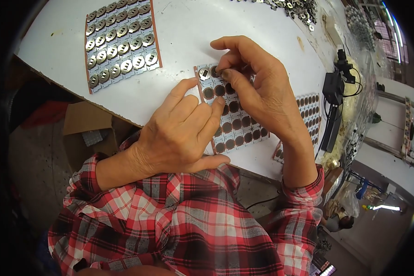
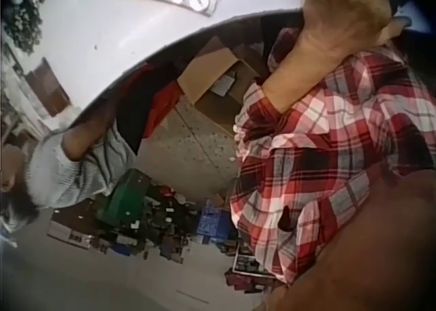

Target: Placing small metal components into circular slots on structured trays at a factory workbench.

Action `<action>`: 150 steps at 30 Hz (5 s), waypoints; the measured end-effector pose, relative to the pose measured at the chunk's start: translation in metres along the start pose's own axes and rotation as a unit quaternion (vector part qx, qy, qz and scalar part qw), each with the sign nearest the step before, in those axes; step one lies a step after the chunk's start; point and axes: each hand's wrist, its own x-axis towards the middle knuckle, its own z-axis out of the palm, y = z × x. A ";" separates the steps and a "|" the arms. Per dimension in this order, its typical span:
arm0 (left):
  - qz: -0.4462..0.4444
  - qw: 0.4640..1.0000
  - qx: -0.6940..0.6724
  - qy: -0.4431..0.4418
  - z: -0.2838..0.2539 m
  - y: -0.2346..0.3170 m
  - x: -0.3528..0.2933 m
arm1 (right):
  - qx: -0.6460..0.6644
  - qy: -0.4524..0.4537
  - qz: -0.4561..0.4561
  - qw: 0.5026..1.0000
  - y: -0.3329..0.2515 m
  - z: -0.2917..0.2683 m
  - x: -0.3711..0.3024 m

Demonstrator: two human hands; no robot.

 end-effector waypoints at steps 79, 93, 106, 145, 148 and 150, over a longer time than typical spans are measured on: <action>-0.048 0.993 0.067 0.089 0.006 0.004 0.000 | -0.103 0.214 0.121 0.964 0.045 -0.046 -0.053; -0.009 0.992 0.078 0.104 0.010 0.005 -0.007 | 0.193 0.105 0.076 0.973 0.013 0.006 -0.029; -0.024 0.999 0.013 0.034 -0.003 0.006 -0.009 | 0.046 0.089 -0.009 0.995 0.012 0.028 -0.011; -0.026 0.999 0.032 0.016 0.000 0.008 -0.009 | 0.008 0.112 0.003 0.994 0.018 0.028 -0.010; -0.029 0.999 0.034 0.008 0.000 0.009 -0.010 | 0.015 0.080 -0.028 0.996 0.021 0.019 -0.005; -0.030 0.999 0.033 0.012 0.000 0.009 -0.010 | 0.037 0.035 -0.015 0.999 0.022 0.014 -0.002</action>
